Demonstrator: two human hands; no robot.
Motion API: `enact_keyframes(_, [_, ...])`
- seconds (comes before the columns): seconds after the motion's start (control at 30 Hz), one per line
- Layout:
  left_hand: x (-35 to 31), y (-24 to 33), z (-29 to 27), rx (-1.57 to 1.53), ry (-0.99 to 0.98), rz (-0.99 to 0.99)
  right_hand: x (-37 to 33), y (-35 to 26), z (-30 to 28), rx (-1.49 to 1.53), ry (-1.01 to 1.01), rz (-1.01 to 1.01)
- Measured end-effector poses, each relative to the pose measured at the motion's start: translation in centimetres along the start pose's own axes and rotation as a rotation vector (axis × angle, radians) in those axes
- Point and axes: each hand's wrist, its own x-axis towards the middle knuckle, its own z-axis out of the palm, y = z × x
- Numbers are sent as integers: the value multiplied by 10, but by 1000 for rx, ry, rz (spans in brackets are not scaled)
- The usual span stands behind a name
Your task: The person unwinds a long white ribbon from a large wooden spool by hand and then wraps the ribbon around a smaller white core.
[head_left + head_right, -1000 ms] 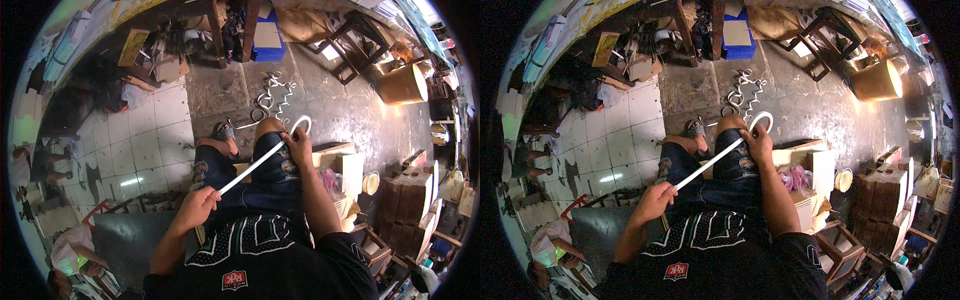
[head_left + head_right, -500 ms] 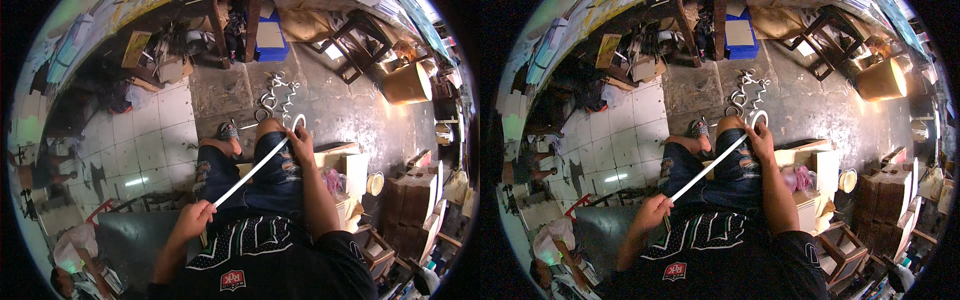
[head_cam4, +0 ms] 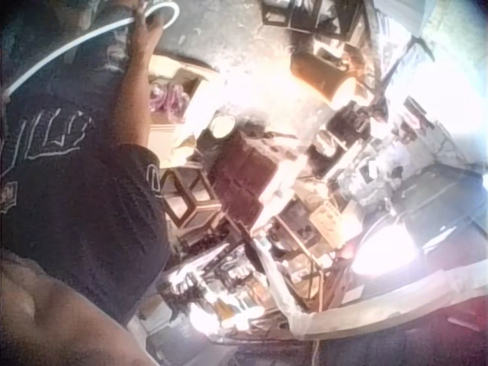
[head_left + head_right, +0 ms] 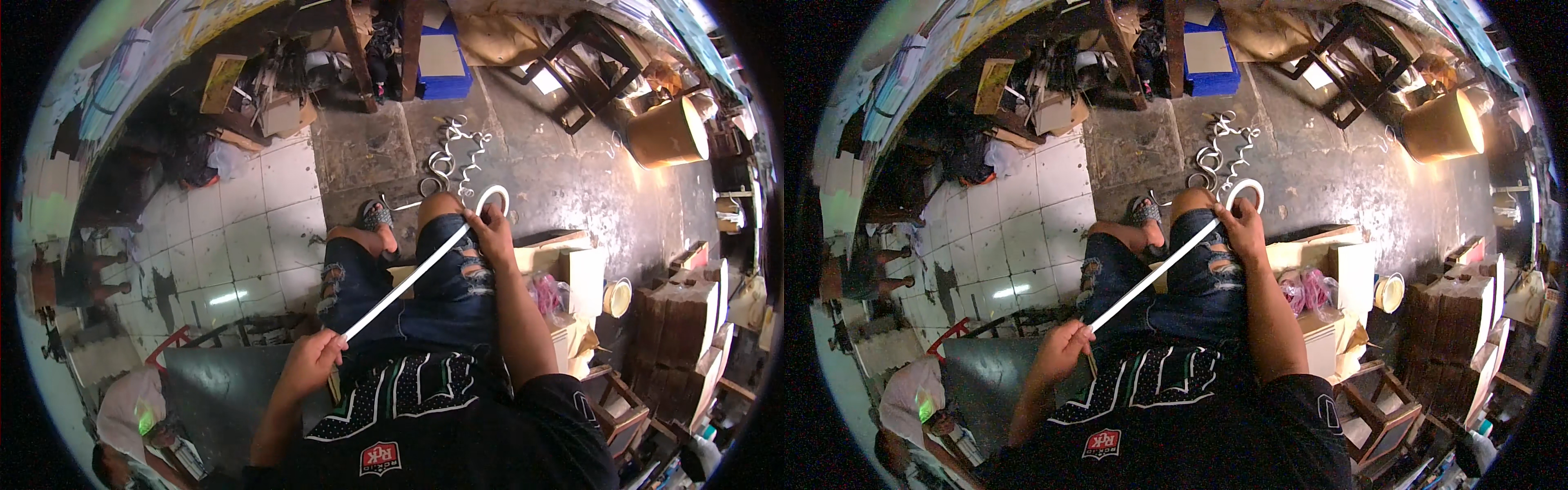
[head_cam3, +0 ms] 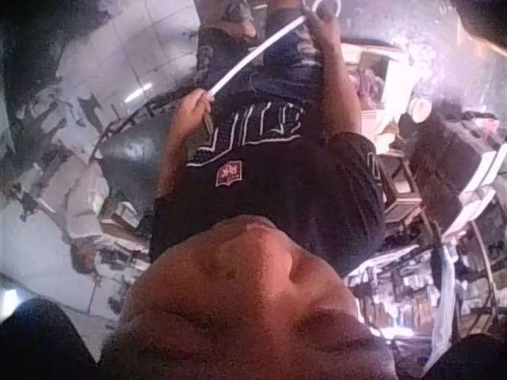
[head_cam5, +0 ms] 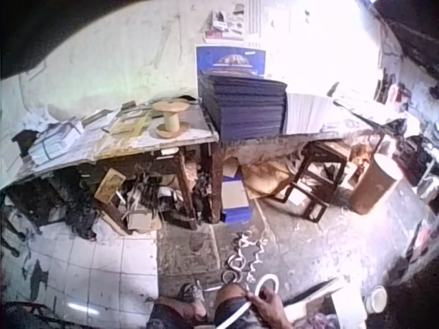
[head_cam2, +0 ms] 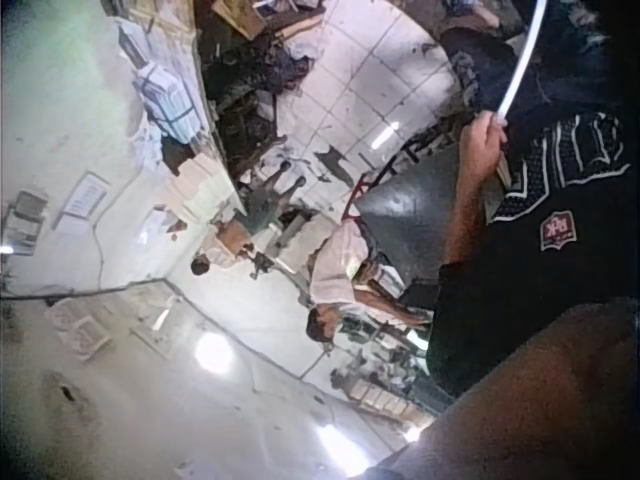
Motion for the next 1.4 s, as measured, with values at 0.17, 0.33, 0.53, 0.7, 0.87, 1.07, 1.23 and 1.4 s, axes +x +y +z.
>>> enact_keyframes(0.17, [17,-5,7,-58,-20,18,11,16,1,-64,42,-68])
enact_keyframes(0.33, [117,22,52,-65,-121,116,43,93,-25,-516,193,-18])
enact_keyframes(0.53, [173,24,65,-10,-113,145,42,110,-38,-770,258,154])
enact_keyframes(0.7, [112,-25,24,-98,-76,29,22,28,-36,-549,259,-122])
enact_keyframes(0.87, [16,-89,-24,-10,-184,-227,-26,-50,8,-517,29,-371])
enact_keyframes(1.07, [17,-68,3,377,22,233,-51,-59,19,-562,70,-498])
enact_keyframes(1.23, [106,12,62,234,174,480,-52,-59,19,-468,16,-415])
enact_keyframes(1.4, [119,20,62,-124,-192,163,-46,-39,5,473,-140,35])
